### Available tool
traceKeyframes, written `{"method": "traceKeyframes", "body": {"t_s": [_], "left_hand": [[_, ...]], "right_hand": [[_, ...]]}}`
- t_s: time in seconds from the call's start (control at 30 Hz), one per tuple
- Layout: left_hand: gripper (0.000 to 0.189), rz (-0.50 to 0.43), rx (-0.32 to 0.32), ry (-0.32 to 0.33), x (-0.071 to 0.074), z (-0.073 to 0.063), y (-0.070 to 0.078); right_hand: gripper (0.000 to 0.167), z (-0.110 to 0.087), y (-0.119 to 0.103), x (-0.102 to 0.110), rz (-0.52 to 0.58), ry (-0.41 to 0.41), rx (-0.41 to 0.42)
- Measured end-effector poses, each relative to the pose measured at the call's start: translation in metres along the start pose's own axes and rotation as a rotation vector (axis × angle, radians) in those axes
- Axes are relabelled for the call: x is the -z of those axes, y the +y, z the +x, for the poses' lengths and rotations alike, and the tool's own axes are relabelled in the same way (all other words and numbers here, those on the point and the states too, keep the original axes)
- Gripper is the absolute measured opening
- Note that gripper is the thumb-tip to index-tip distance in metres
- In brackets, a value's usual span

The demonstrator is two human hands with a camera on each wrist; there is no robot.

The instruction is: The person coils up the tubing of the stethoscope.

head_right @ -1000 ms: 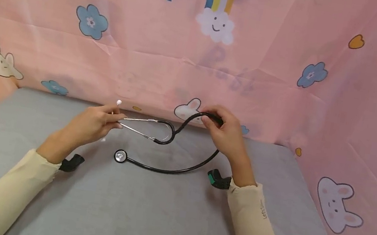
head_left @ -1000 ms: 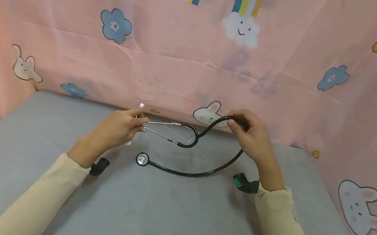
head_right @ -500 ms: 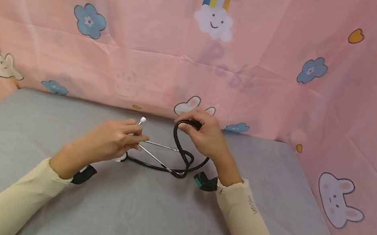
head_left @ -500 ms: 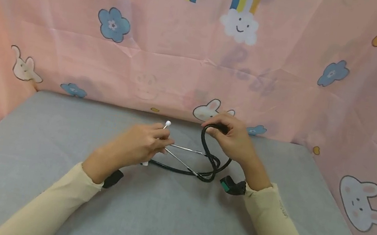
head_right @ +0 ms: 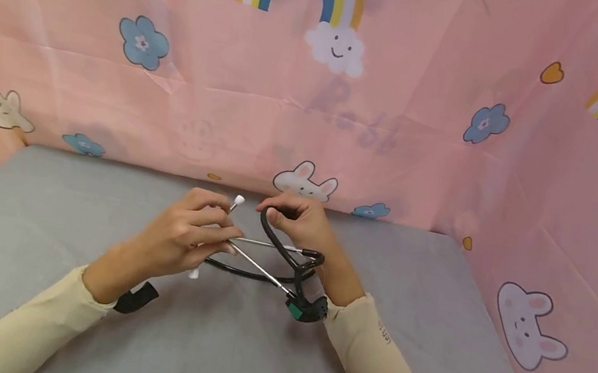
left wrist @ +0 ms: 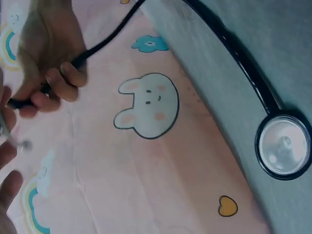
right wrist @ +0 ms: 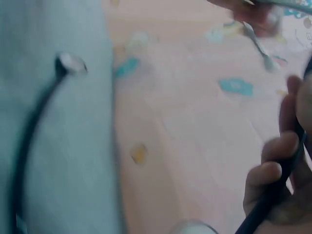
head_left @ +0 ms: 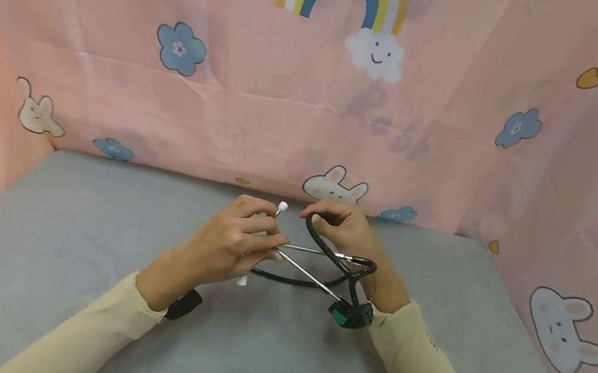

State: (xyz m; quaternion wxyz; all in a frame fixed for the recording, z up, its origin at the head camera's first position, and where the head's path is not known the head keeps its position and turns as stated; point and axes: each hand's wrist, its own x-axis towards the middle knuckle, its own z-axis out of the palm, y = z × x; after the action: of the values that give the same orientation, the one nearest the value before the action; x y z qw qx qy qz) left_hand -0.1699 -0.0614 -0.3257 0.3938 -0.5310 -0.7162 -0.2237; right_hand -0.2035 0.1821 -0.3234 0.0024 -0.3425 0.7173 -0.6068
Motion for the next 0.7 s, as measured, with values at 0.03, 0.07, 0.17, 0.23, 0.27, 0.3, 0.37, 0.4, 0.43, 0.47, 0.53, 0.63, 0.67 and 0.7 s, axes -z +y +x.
{"method": "traceKeyframes", "body": {"t_s": [0.03, 0.07, 0.17, 0.23, 0.27, 0.3, 0.37, 0.4, 0.43, 0.47, 0.53, 0.63, 0.67, 0.7], "left_hand": [[0.015, -0.002, 0.009, 0.024, 0.000, 0.001, 0.001], [0.015, -0.005, 0.018, 0.043, -0.001, 0.001, 0.003], [0.016, -0.003, 0.033, 0.088, -0.002, 0.002, 0.005], [0.018, -0.003, 0.050, 0.113, -0.002, 0.001, 0.006], [0.018, -0.002, 0.066, 0.126, -0.002, 0.001, 0.006], [0.017, -0.003, 0.084, 0.138, -0.002, 0.001, 0.006], [0.015, -0.009, 0.127, 0.162, -0.002, 0.000, 0.005], [0.014, -0.010, 0.152, 0.170, -0.002, 0.000, 0.005], [0.012, -0.006, 0.175, 0.176, -0.002, -0.001, 0.004], [0.010, 0.003, 0.194, 0.179, -0.002, -0.001, 0.004], [0.010, 0.027, 0.227, 0.185, -0.001, -0.003, 0.003], [0.010, 0.083, 0.271, 0.191, 0.000, -0.004, 0.001], [0.012, 0.106, 0.284, 0.193, 0.000, -0.004, 0.000], [0.013, 0.129, 0.297, 0.194, 0.001, -0.004, -0.001]], "right_hand": [[0.013, 0.000, 0.001, -0.005, 0.038, 0.019, -0.025], [0.014, -0.001, 0.001, -0.011, 0.090, 0.037, -0.055], [0.016, -0.002, 0.006, -0.028, 0.196, 0.055, -0.138], [0.020, -0.003, 0.008, -0.037, 0.183, 0.017, -0.190], [0.021, -0.004, 0.010, -0.041, 0.179, -0.001, -0.227], [0.023, -0.004, 0.011, -0.045, 0.171, -0.011, -0.263], [0.026, -0.006, 0.011, -0.055, 0.178, -0.019, -0.344], [0.029, -0.006, 0.012, -0.059, 0.194, -0.016, -0.378], [0.031, -0.006, 0.013, -0.063, 0.198, 0.006, -0.416], [0.035, -0.006, 0.014, -0.067, 0.229, 0.012, -0.427], [0.042, -0.006, 0.014, -0.073, 0.230, 0.023, -0.435], [0.054, -0.005, 0.012, -0.078, 0.190, 0.019, -0.419], [0.055, -0.004, 0.011, -0.078, 0.165, 0.010, -0.401], [0.054, -0.003, 0.010, -0.079, 0.136, 0.002, -0.392]]}}
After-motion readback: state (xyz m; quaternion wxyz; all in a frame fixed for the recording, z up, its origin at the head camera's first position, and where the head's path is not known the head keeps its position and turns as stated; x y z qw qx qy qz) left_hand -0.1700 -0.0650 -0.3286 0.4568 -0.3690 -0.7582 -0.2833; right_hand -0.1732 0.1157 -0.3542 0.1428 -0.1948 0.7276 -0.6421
